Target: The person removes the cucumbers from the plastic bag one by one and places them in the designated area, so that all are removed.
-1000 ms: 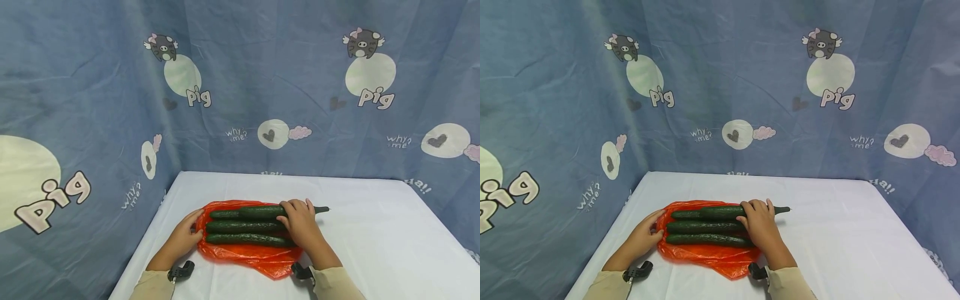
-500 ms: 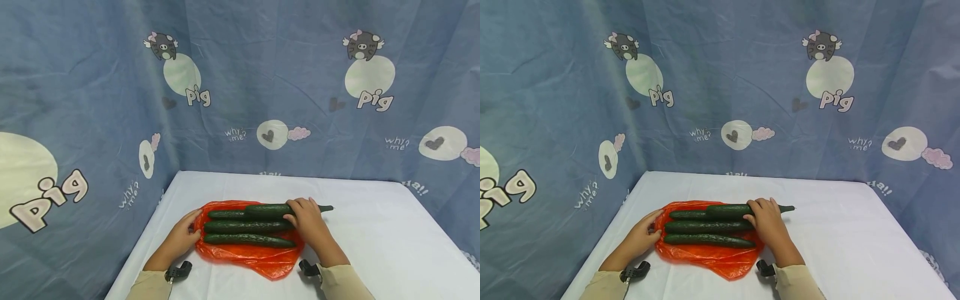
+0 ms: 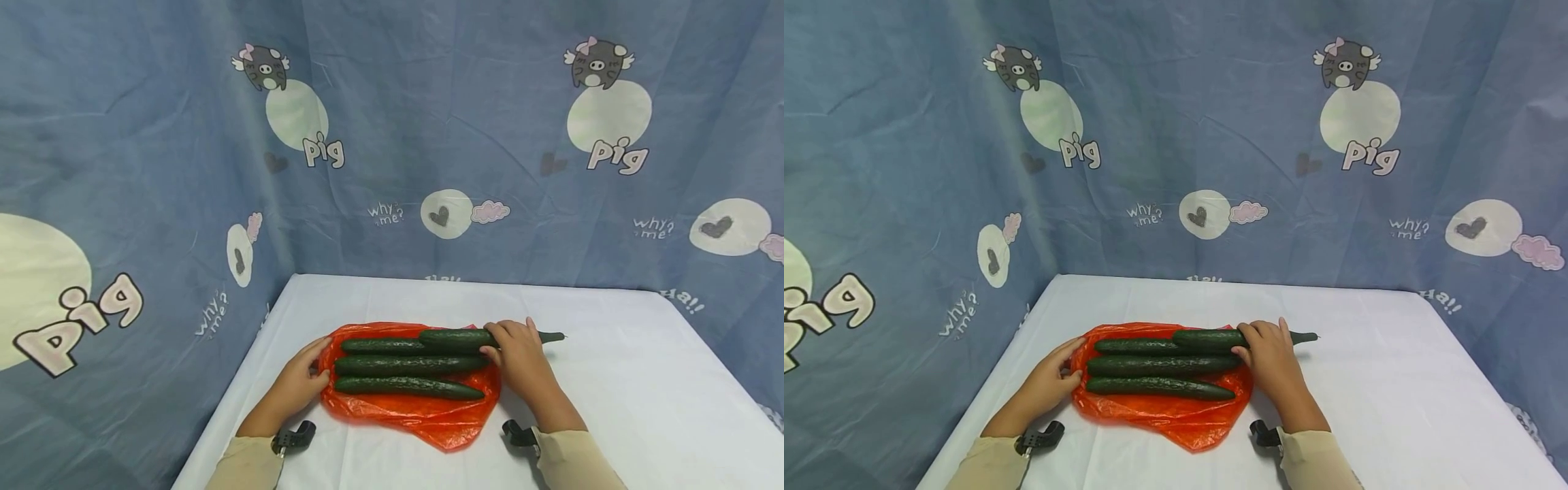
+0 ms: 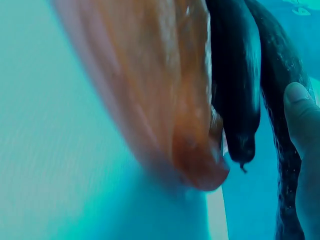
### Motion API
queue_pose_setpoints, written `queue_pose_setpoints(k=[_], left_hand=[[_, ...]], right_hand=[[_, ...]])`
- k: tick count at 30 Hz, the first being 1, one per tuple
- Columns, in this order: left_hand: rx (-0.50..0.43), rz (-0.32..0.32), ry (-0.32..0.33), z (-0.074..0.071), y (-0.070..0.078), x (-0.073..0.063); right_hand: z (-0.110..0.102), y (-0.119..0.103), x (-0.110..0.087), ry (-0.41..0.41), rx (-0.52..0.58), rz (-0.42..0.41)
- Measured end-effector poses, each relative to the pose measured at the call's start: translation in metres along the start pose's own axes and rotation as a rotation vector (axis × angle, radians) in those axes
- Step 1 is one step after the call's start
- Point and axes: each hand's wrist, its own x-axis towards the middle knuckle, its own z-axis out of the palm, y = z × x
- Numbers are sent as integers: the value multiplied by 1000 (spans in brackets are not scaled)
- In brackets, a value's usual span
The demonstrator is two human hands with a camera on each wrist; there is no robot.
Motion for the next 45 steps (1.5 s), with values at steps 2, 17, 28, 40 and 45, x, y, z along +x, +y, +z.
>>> queue_pose_setpoints(k=[2,17,28,40,45], left_hand=[[-15,-5,-1,0,-1,0],[5,-37,-6,-3,-2,2],[-14,-31,-11,-3,-1,3],[8,-44,-11,-2,2,3],[8,-57,-20,-1,2,1]], right_hand=[[0,3,-1,-9,5,14],[-2,26,-5,-15,73,69],[-23,51,-14,-15,53,119],[-37,74,-24,-2,18,140],[-40,84,-32,1,1,144]])
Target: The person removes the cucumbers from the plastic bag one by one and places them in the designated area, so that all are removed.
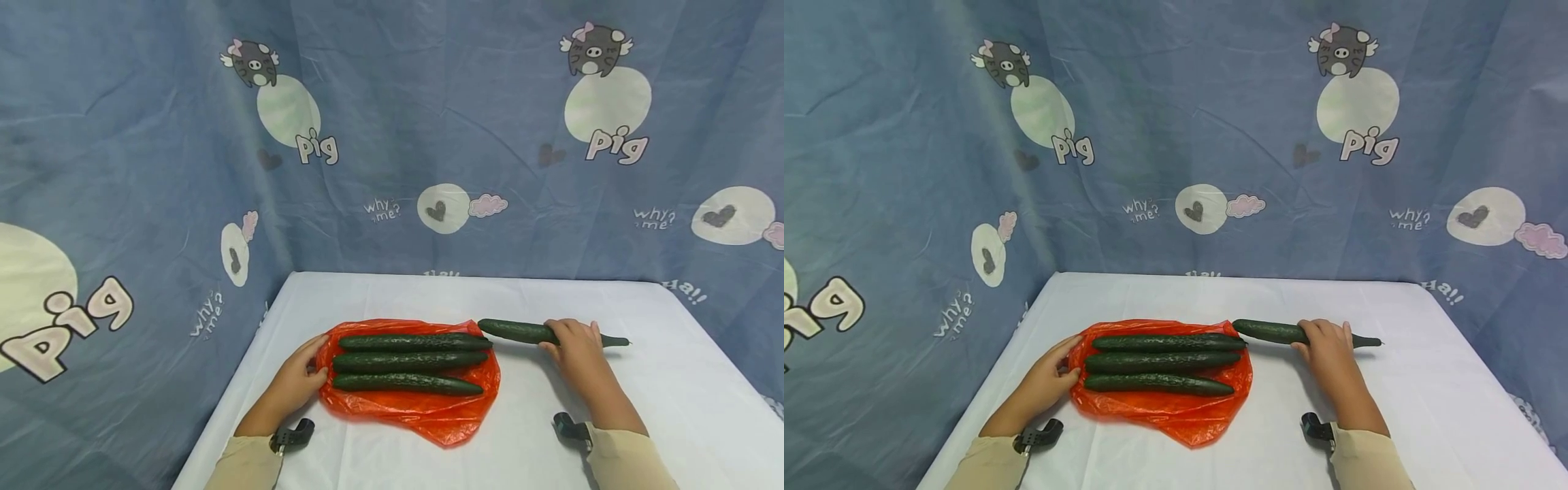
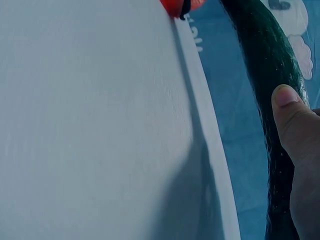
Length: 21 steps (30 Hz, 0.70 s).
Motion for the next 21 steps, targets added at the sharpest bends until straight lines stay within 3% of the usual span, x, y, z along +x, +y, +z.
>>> queue_pose_setpoints(k=[21], left_hand=[[-18,14,-10,0,-2,1]], right_hand=[[0,32,-15,-133,-21,83]])
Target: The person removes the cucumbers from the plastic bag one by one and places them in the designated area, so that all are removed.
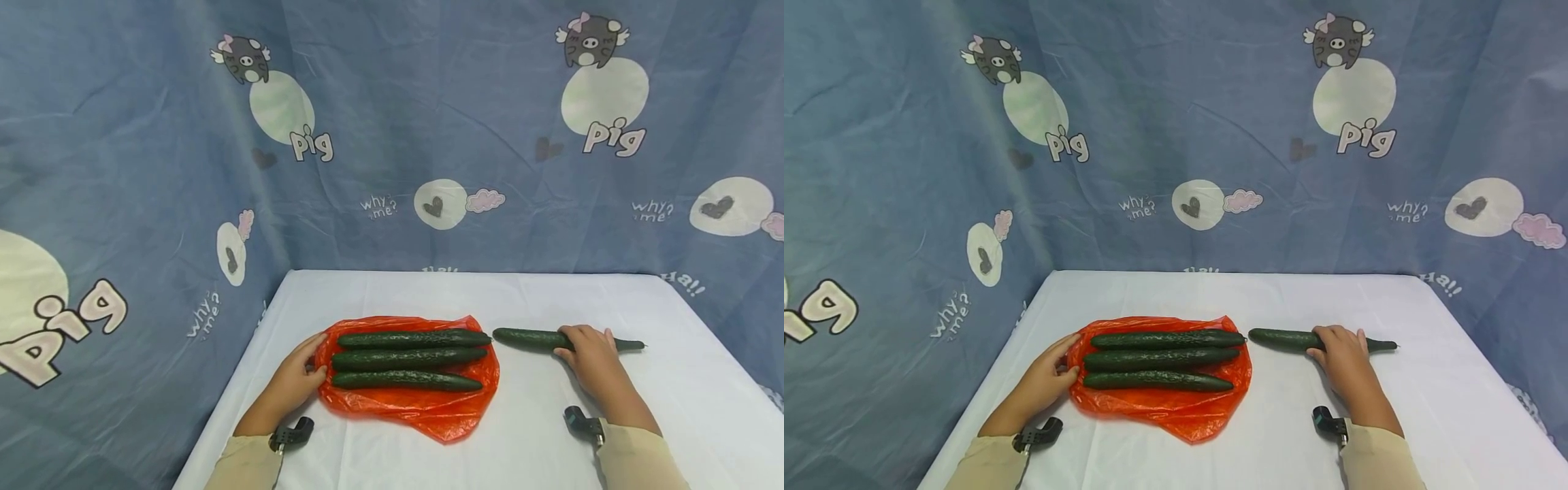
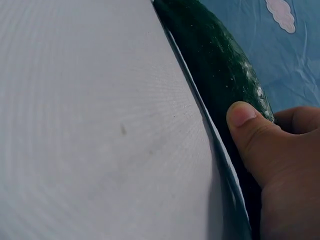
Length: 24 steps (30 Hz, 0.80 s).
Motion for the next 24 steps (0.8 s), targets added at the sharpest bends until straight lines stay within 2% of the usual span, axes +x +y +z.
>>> queue_pose_setpoints(k=[9,16,24], left_hand=[[0,-9,13,-3,-1,-4],[4,5,6,-3,3,-1],[-9,-25,-9,-2,5,-3]], right_hand=[[3,0,6,-12,18,9],[-1,-1,0,-62,33,38],[-3,-11,-4,-48,50,32]])
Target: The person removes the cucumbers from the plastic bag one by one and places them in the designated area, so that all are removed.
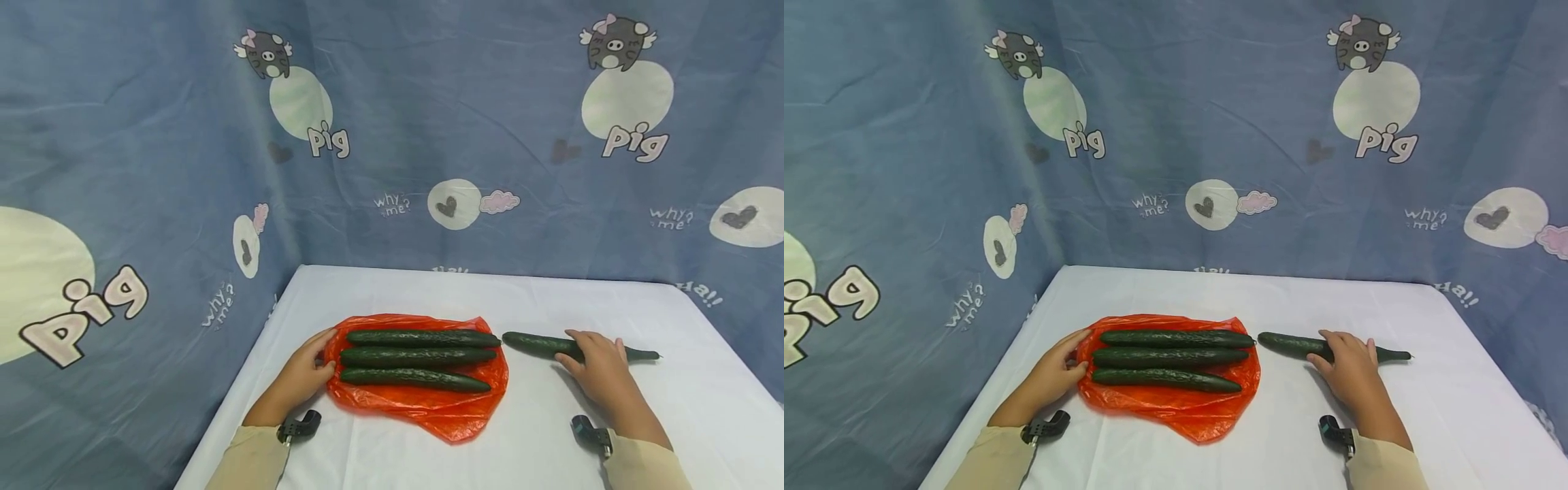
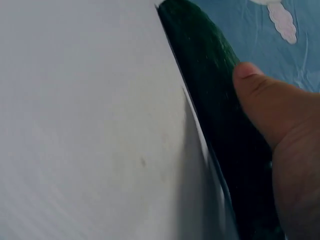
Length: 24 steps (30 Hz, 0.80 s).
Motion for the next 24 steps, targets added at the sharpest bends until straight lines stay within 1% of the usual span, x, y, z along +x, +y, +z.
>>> queue_pose_setpoints(k=[4,10,15,19,24], left_hand=[[0,-3,-5,1,2,2],[5,-3,-3,1,5,1],[11,-7,0,-1,4,-2],[8,-10,-2,-2,4,-2],[1,-14,-6,0,4,-2]], right_hand=[[0,-8,-1,24,5,-15],[4,-22,1,60,22,-65],[8,-36,3,51,44,-80],[10,-50,5,39,63,-72],[14,-68,4,48,65,-86]])
